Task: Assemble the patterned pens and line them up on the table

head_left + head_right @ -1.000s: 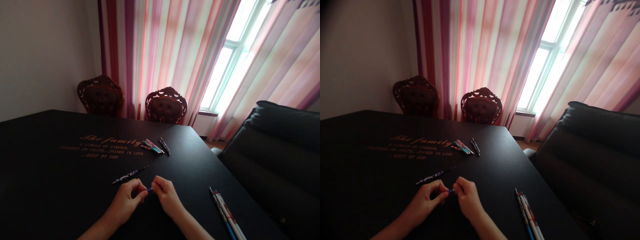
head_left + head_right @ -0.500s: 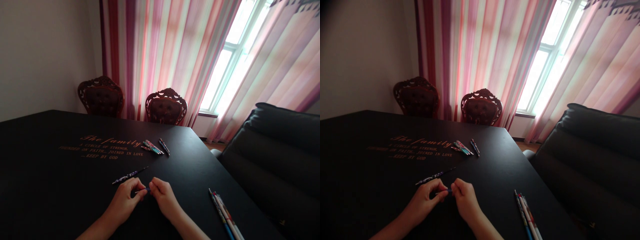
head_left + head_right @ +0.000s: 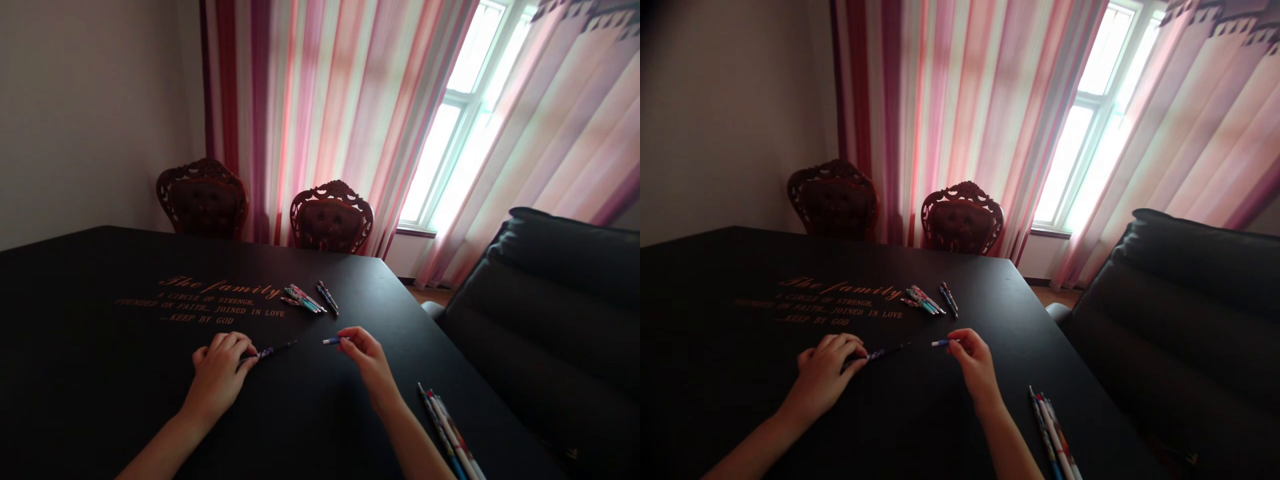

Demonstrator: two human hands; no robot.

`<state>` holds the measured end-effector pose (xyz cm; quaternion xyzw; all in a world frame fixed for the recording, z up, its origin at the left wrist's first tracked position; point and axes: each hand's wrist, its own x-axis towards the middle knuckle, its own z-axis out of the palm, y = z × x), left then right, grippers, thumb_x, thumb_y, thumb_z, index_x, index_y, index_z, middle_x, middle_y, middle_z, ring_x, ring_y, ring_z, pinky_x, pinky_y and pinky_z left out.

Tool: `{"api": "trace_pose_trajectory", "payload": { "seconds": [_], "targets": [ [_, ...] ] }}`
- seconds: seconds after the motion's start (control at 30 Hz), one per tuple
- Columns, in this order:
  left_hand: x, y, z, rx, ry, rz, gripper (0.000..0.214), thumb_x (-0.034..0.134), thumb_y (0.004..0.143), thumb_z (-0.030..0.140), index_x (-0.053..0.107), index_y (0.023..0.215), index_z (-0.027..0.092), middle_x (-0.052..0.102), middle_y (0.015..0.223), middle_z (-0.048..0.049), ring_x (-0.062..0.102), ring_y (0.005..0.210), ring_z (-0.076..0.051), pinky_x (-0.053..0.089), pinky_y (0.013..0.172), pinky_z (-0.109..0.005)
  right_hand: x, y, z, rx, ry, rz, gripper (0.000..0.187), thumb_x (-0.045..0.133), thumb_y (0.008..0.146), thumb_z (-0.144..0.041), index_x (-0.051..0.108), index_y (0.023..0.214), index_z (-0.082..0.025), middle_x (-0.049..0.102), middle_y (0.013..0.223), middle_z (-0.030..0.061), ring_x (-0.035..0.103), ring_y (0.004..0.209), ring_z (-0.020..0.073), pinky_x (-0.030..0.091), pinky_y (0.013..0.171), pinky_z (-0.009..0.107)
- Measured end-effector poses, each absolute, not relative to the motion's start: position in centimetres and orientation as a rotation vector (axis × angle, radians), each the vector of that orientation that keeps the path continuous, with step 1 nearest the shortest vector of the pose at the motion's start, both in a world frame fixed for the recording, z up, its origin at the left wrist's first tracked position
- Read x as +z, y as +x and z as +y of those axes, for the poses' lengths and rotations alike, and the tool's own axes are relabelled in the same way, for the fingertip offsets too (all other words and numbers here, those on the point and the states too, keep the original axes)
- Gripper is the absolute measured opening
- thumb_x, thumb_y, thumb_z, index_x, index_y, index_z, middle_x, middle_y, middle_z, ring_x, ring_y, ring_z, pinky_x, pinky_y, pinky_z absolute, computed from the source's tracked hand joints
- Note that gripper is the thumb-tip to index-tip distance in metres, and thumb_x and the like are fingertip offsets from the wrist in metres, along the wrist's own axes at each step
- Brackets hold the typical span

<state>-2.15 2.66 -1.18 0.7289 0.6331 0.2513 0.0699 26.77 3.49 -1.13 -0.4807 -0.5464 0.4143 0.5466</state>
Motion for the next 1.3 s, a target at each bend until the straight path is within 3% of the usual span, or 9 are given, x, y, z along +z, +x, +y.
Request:
{"api": "trace_pose_trajectory", "payload": {
  "seconds": [0.27, 0.8, 1.1, 1.3],
  "targets": [
    [-1.1, -1.6, 2.4, 0.787, 2.037, 1.711, 0.018, 0.057, 0.085, 0.045, 0.069, 0.092, 0.033, 0.072, 0.096, 0.0026, 0.062, 0.094, -0.024, 0.028, 0.094, -0.045, -0.6, 27.1, 3.3, 0.911, -1.144, -1.344, 0.039, 0.069, 0.077, -0.053, 0.067, 0.092, -0.017, 0.068, 0.078, 0.0047, 0.063, 0.076, 0.0209, 0.046, 0.071, 0.031],
    [-0.9, -1.0, 1.8, 0.773, 2.043, 1.626, 0.015, 0.057, 0.085, 0.042, 0.069, 0.09, 0.033, 0.072, 0.095, 0.0022, 0.062, 0.094, -0.024, 0.028, 0.094, -0.045, -0.9, 26.1, 3.0, 0.914, -1.171, -1.466, 0.033, 0.065, 0.081, -0.047, 0.067, 0.095, -0.018, 0.068, 0.077, 0.0032, 0.06, 0.071, 0.0183, 0.043, 0.064, 0.029],
    [-0.4, -0.2, 1.1, 0.749, 2.045, 1.508, 0.012, 0.058, 0.085, 0.038, 0.068, 0.089, 0.032, 0.07, 0.093, 0.0032, 0.062, 0.093, -0.024, 0.029, 0.095, -0.044, -0.7, 24.0, 1.7, 0.902, -1.201, -1.607, 0.018, 0.071, 0.077, -0.03, 0.072, 0.092, -0.019, 0.071, 0.082, 0.0034, 0.062, 0.074, 0.0194, 0.045, 0.068, 0.03],
    [-0.3, 0.0, 1.0, 0.825, 1.954, 1.406, 0.012, 0.061, 0.082, 0.035, 0.069, 0.087, 0.027, 0.071, 0.089, 0.0009, 0.063, 0.09, -0.023, 0.038, 0.089, -0.037, -0.8, 23.5, 1.4, 0.98, -1.217, -1.592, 0.012, 0.068, 0.08, -0.027, 0.071, 0.086, -0.017, 0.074, 0.073, 0.0037, 0.066, 0.073, 0.0211, 0.047, 0.072, 0.032]
  ]
}}
